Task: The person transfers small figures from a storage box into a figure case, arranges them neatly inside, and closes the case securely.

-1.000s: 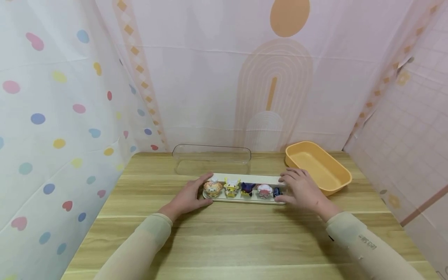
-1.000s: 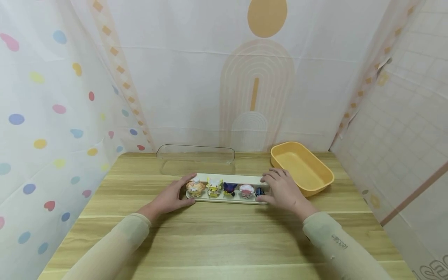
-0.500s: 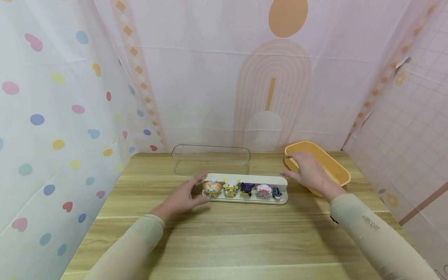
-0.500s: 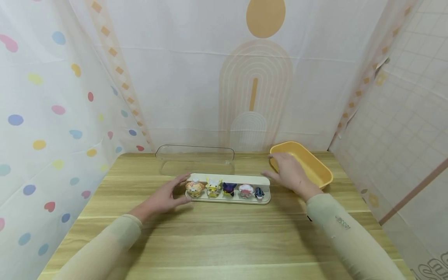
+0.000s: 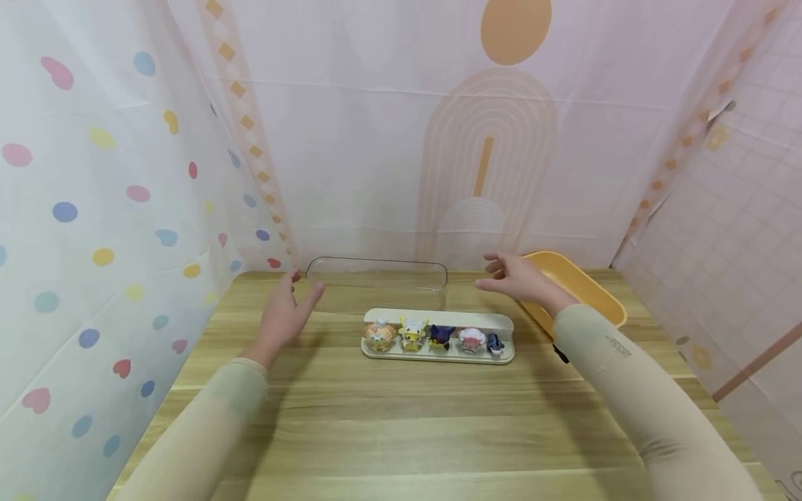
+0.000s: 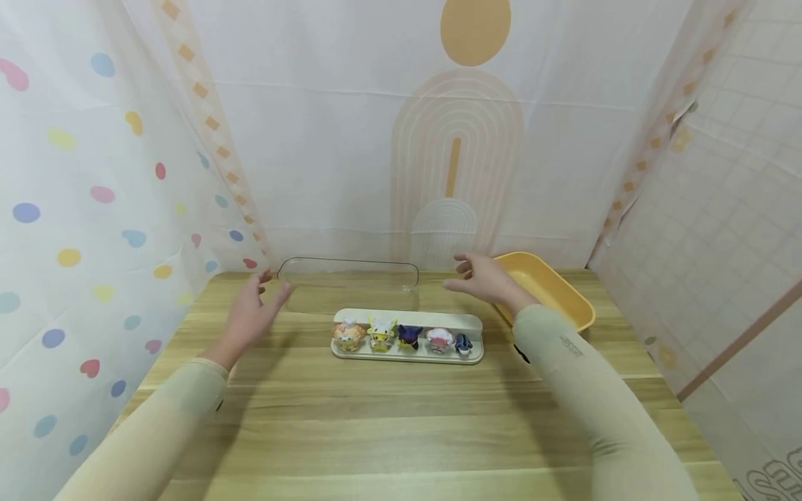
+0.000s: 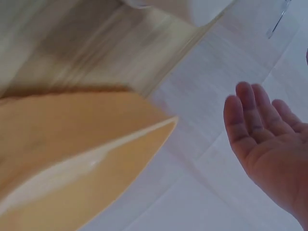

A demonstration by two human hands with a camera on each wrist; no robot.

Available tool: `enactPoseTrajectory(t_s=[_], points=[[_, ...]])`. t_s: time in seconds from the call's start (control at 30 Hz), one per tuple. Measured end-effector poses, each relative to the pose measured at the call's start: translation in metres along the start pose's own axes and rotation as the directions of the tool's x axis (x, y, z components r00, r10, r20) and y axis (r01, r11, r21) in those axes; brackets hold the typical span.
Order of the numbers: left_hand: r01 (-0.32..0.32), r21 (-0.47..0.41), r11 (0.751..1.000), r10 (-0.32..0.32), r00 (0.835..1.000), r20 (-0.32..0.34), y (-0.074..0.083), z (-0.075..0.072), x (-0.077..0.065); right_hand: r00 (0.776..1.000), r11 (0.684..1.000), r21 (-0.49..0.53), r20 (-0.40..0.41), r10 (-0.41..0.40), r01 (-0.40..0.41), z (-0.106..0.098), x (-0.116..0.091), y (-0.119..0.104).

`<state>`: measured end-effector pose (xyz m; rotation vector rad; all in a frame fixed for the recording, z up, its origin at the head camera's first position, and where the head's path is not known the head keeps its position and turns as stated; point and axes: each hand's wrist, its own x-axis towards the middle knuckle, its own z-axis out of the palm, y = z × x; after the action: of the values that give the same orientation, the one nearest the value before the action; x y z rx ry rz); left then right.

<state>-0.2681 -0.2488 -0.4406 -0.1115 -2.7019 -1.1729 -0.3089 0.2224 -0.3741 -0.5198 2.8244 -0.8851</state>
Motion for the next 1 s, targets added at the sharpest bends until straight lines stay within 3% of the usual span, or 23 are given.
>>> enactPoseTrajectory(t_s=[0.2,0.37,0.73,1.0], points=[[0.142,-0.088,0.986,-0.135,0.988,0.078,-0.001,-0.007,0.015,0.991,0.998,0.059,0.133,-0.011,0.003,0.015,0.029,-0.019],[0.214,-0.098,0.972,-0.204,0.973,0.106,0.001,-0.004,0.023,0.983,0.999,0.012,0.181,-0.043,0.041,0.032,0.046,-0.029],[0.265,-0.109,0.958,-0.250,0.959,0.135,-0.001,0.005,0.026,0.983,0.998,0.002,0.177,-0.057,0.057,0.055,0.060,-0.037],[0.280,-0.110,0.954,-0.263,0.954,0.144,-0.003,0.013,0.026,0.991,0.998,-0.046,0.130,-0.038,0.044,0.064,0.063,-0.033]])
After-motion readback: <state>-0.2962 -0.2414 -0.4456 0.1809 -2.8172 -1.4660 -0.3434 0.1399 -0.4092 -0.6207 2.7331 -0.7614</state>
